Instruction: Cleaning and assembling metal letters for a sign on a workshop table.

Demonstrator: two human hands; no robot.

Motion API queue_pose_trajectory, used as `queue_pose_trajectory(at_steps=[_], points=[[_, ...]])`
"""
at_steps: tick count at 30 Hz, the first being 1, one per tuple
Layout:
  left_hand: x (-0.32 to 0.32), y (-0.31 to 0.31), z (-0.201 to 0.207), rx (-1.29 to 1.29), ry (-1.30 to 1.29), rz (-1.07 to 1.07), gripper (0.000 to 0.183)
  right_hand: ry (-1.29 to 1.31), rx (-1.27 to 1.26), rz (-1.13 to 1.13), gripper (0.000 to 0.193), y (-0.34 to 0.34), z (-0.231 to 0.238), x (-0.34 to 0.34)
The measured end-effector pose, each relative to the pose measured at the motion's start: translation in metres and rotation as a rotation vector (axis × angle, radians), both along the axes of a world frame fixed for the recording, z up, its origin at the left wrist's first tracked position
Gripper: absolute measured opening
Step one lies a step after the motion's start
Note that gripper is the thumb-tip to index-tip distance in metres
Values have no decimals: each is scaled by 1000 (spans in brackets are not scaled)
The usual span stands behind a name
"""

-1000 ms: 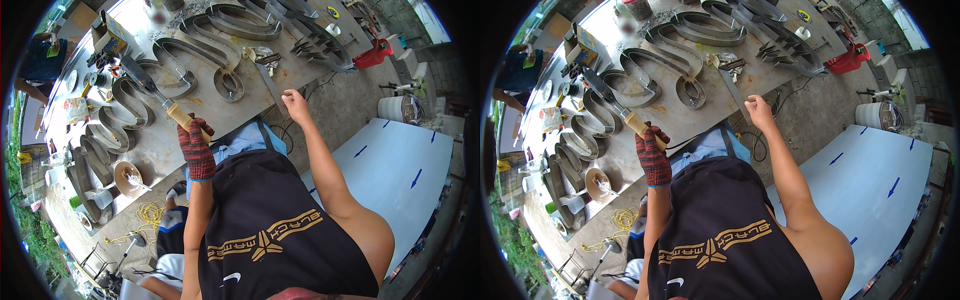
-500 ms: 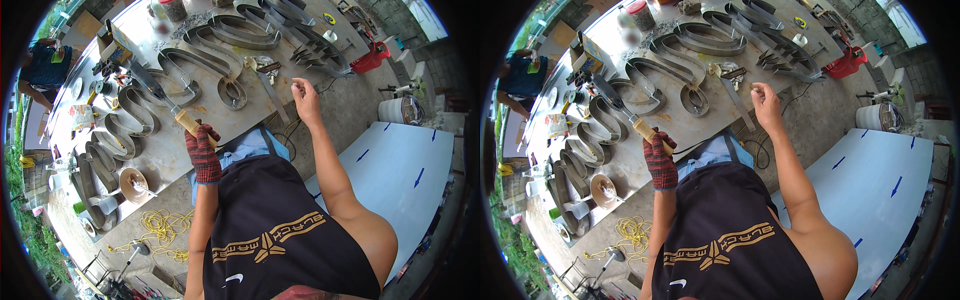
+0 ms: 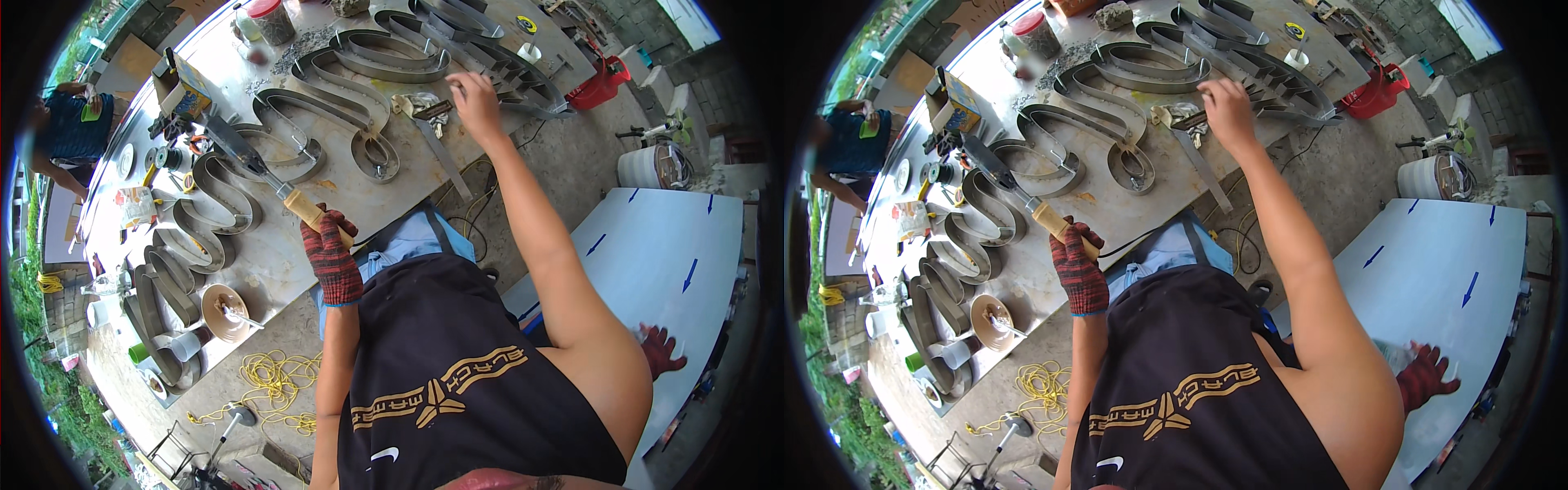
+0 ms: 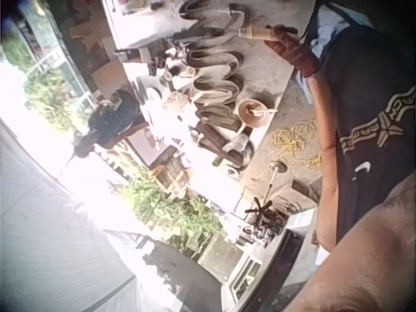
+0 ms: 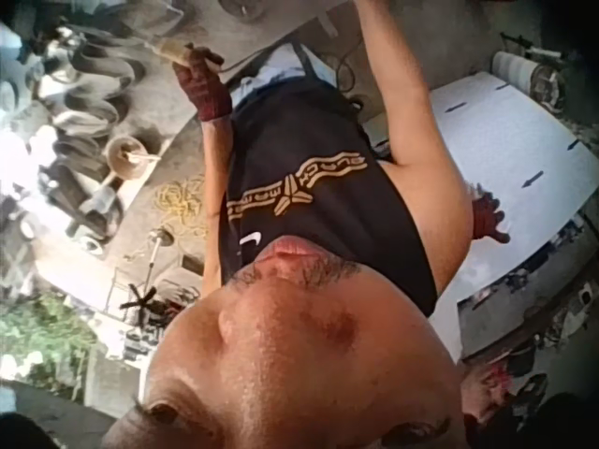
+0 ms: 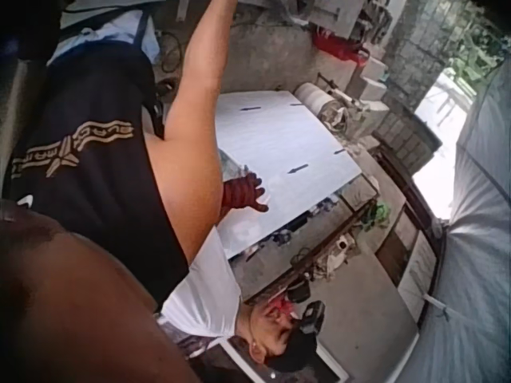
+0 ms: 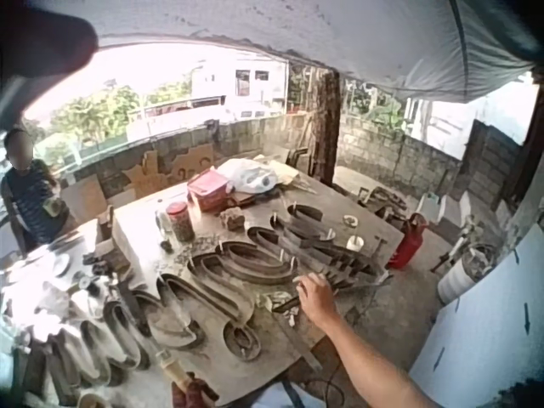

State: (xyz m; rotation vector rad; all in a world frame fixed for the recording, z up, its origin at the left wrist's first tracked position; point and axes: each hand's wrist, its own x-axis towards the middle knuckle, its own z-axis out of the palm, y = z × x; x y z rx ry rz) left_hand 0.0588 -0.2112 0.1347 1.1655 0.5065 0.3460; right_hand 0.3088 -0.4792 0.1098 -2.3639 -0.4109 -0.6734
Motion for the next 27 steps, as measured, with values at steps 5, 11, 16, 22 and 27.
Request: queue_pose_trajectory(at_steps=[5,11,16,22,27], points=[[-1,-1,0,25,5,6,37,91,-532,-12,21,18,-28,69],[-4,0,6,55,35,46,39,132,-629,6,15,32,-50,109],[2,3,5,57,29,59,39,99,-538,-192,15,40,-50,103],[10,-1,6,-42,-31,-1,42,17,62,-173,16,43,-47,1],[12,-2,8,-84,-37,-64,38,182,286,-111,18,15,-45,-75]])
